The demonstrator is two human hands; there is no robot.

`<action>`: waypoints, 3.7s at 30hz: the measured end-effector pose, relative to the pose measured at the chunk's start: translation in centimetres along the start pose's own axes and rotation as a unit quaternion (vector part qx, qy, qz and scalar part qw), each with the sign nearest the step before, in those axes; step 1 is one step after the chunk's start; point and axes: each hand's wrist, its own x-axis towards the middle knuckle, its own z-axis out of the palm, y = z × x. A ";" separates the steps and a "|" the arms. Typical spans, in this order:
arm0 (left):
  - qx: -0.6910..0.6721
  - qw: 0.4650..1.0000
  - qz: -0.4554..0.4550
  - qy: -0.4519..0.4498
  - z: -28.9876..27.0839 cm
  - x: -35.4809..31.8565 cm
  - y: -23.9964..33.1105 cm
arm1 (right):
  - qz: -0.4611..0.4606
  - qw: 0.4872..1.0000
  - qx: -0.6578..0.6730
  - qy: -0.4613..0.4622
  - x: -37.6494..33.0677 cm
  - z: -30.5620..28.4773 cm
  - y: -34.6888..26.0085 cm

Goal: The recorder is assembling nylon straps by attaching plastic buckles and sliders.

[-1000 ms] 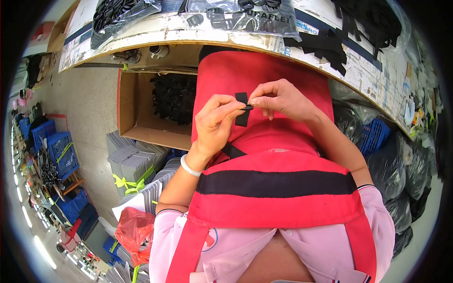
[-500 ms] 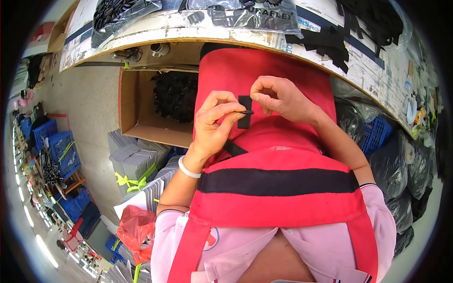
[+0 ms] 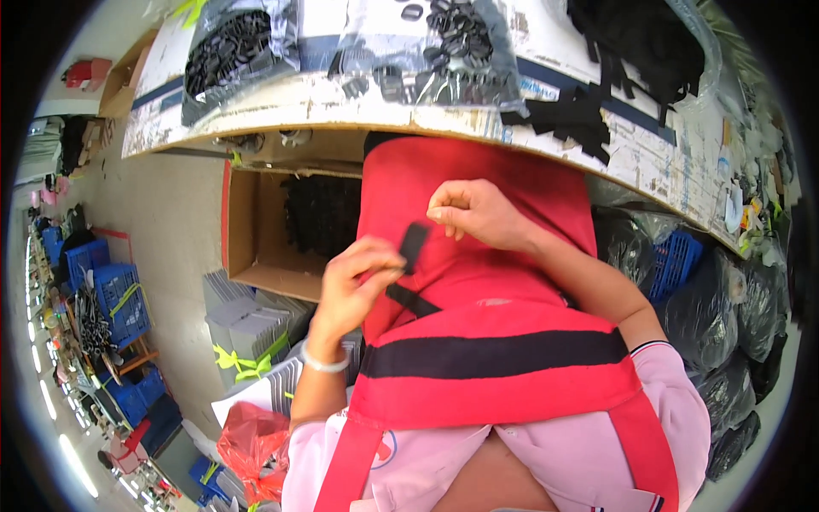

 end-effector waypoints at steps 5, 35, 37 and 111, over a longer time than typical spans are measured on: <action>0.328 0.919 -0.164 0.145 -6.8 -3.9 -1.1 | -0.022 0.994 -0.102 -0.037 -0.2 0.1 0.2; 0.458 0.876 0.143 0.047 4.2 36.4 4.4 | -0.048 0.968 -0.247 -0.028 1.5 -4.6 5.0; 0.331 0.936 0.098 0.071 2.6 36.7 4.2 | -0.051 0.967 -0.250 -0.022 1.2 -4.8 5.3; -0.504 0.788 -0.315 -0.160 8.8 9.1 -4.0 | -0.287 0.675 -0.587 0.343 -3.8 -18.4 -2.6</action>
